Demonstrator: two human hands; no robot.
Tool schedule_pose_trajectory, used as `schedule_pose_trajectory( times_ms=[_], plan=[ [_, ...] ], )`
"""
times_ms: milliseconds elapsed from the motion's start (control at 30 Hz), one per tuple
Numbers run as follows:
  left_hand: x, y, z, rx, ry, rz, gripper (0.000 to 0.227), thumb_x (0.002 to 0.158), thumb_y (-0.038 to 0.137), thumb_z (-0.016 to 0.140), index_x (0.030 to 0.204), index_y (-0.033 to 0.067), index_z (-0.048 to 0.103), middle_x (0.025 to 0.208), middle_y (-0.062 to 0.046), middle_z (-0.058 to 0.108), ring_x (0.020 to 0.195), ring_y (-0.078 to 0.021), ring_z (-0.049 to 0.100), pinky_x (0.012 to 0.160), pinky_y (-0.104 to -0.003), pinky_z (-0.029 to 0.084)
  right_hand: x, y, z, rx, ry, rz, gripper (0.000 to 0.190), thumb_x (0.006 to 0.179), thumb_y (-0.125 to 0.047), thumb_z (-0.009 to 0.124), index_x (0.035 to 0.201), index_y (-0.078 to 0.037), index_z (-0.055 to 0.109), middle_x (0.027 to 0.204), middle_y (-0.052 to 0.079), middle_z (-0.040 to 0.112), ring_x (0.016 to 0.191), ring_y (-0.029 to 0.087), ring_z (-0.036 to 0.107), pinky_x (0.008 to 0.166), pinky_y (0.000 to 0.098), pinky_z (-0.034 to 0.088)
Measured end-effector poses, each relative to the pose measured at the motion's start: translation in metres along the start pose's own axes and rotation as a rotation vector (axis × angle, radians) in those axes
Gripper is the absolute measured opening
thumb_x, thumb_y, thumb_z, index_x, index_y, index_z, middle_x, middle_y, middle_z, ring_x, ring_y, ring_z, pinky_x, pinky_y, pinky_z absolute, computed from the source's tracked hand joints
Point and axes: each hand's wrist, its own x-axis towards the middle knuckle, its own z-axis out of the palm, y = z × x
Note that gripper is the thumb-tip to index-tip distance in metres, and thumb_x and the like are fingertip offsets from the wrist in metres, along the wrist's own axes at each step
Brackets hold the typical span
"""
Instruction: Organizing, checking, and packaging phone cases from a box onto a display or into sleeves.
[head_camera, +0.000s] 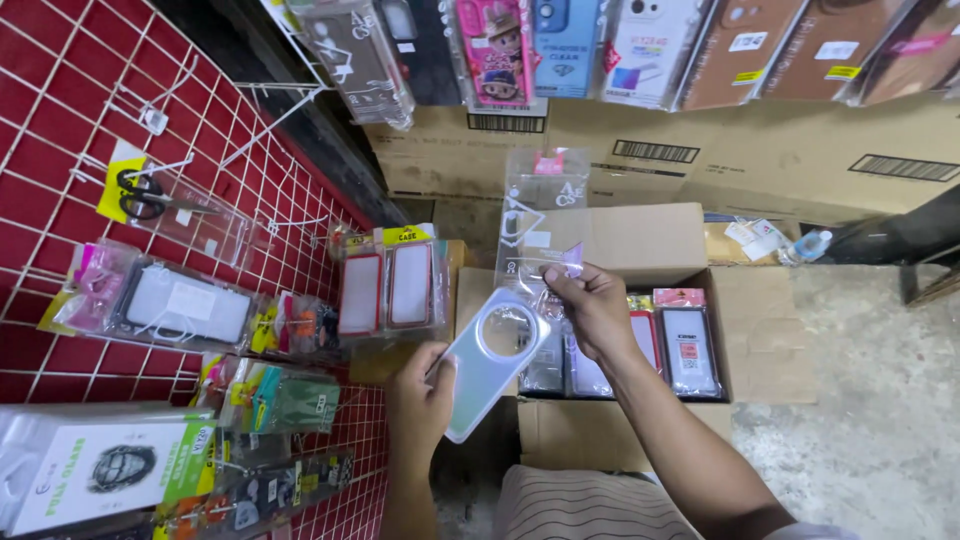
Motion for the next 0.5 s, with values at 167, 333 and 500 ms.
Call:
schedule_pose_trajectory(
  times_ms=[167,333,500],
  plan=[
    [-0.011,0.005,0.008,0.008,-0.045,-0.008,0.015,0.09,0.012,0.065,0.099,0.0025,0.072,0.073,-0.006,0.073,0.062,-0.0117,0.068,0.056,-0.03,0.051,-0.008,-0.024,0.014,0.048,0.112,-0.018,0.013,0.094,-0.003,0.071,0.103,0.006,0.073,0.091,0.012,0.076,0.072,0.016,0.072,0.064,0.0305,0.062],
    [-0.018,0.007,0.017,0.004,-0.067,-0.052,0.016,0.088,0.014,0.065,0.097,0.0033,0.073,0.072,-0.008,0.073,0.061,-0.0138,0.069,0.057,-0.03,0.052,-0.012,-0.033,0.017,0.088,0.125,-0.03,0.014,0.095,-0.003,0.07,0.101,0.009,0.072,0.089,0.015,0.075,0.071,0.018,0.073,0.062,0.0348,0.064],
    [-0.021,0.008,0.02,0.097,-0.066,0.003,0.017,0.086,0.017,0.066,0.096,0.005,0.073,0.073,-0.01,0.073,0.063,-0.019,0.072,0.06,-0.033,0.054,-0.014,-0.039,0.019,0.091,0.102,-0.033,0.016,0.096,-0.004,0.067,0.101,0.01,0.072,0.084,0.017,0.075,0.065,0.021,0.074,0.058,0.0365,0.064]
  ],
)
